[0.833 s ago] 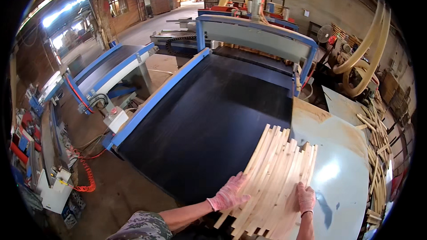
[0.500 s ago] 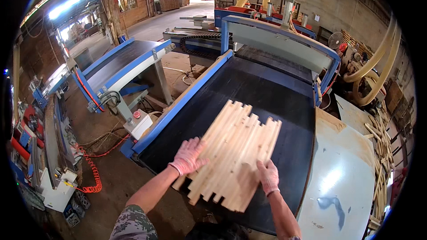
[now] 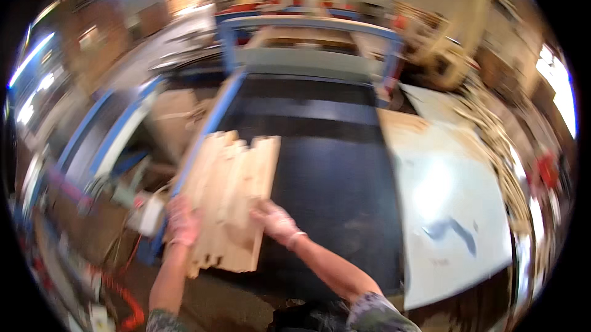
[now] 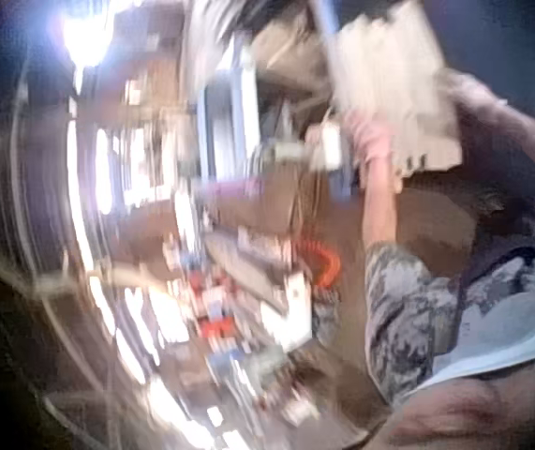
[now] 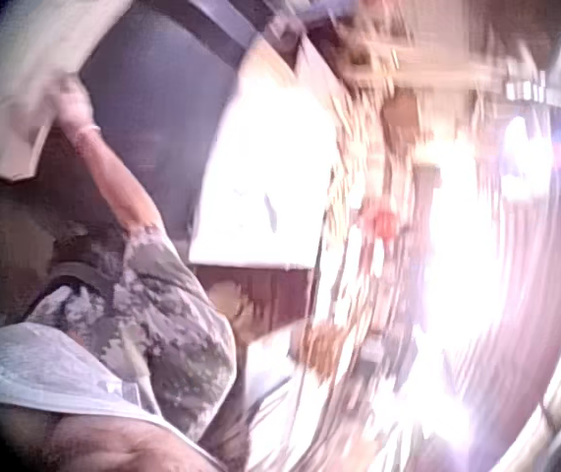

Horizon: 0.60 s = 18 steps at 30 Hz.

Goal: The person repeatedly picks up stacks of light-colored wooden planks from a metal table, carries them to a conveyor belt, and places them down. The person then returns to the table to repeat the process. Another worker is visible in the background organizing wood.

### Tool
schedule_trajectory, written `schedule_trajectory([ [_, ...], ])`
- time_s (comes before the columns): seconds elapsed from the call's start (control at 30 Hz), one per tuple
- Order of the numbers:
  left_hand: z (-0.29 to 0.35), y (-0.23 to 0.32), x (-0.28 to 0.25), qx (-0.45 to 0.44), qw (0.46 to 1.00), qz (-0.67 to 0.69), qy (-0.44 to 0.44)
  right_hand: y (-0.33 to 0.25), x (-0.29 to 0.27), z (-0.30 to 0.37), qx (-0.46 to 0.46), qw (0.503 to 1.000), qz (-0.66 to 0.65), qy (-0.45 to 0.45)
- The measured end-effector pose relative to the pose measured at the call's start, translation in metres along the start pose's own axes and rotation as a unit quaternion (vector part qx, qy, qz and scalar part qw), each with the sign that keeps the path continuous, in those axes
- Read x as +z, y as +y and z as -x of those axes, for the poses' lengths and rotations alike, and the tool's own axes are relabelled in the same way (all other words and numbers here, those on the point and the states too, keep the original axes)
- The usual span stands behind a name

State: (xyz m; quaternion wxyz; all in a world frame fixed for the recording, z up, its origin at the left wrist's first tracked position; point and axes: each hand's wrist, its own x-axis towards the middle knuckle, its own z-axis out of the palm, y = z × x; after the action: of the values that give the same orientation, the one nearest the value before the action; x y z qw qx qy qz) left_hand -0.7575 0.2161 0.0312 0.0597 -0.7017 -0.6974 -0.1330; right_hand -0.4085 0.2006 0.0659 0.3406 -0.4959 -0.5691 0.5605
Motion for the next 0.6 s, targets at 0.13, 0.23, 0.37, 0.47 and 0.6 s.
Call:
schedule_trajectory([
  [0.13, -0.015, 0.024, -0.022, -0.079, 0.994, -0.03, -0.063, 0.023, -0.026, 0.02, -0.013, 0.99, -0.1, -0.096],
  [0.23, -0.012, -0.052, 0.032, -0.04, 0.997, -0.064, 0.004, -0.005, -0.038, 0.127, -0.037, 0.978, -0.121, -0.166],
  [0.37, 0.021, 0.176, -0.05, 0.01, 0.979, 0.195, 0.063, 0.139, -0.039, 0.221, -0.034, 0.957, -0.218, -0.19],
  [0.47, 0.095, 0.332, -0.088, 0.02, 0.915, 0.399, -0.056, 0.182, -0.084, 0.334, -0.119, 0.963, -0.099, -0.219],
  [0.6, 0.201, 0.509, -0.084, 0.101, 0.752, 0.609, -0.23, 0.21, -0.165, 0.502, 0.088, 0.986, -0.103, -0.099],
])
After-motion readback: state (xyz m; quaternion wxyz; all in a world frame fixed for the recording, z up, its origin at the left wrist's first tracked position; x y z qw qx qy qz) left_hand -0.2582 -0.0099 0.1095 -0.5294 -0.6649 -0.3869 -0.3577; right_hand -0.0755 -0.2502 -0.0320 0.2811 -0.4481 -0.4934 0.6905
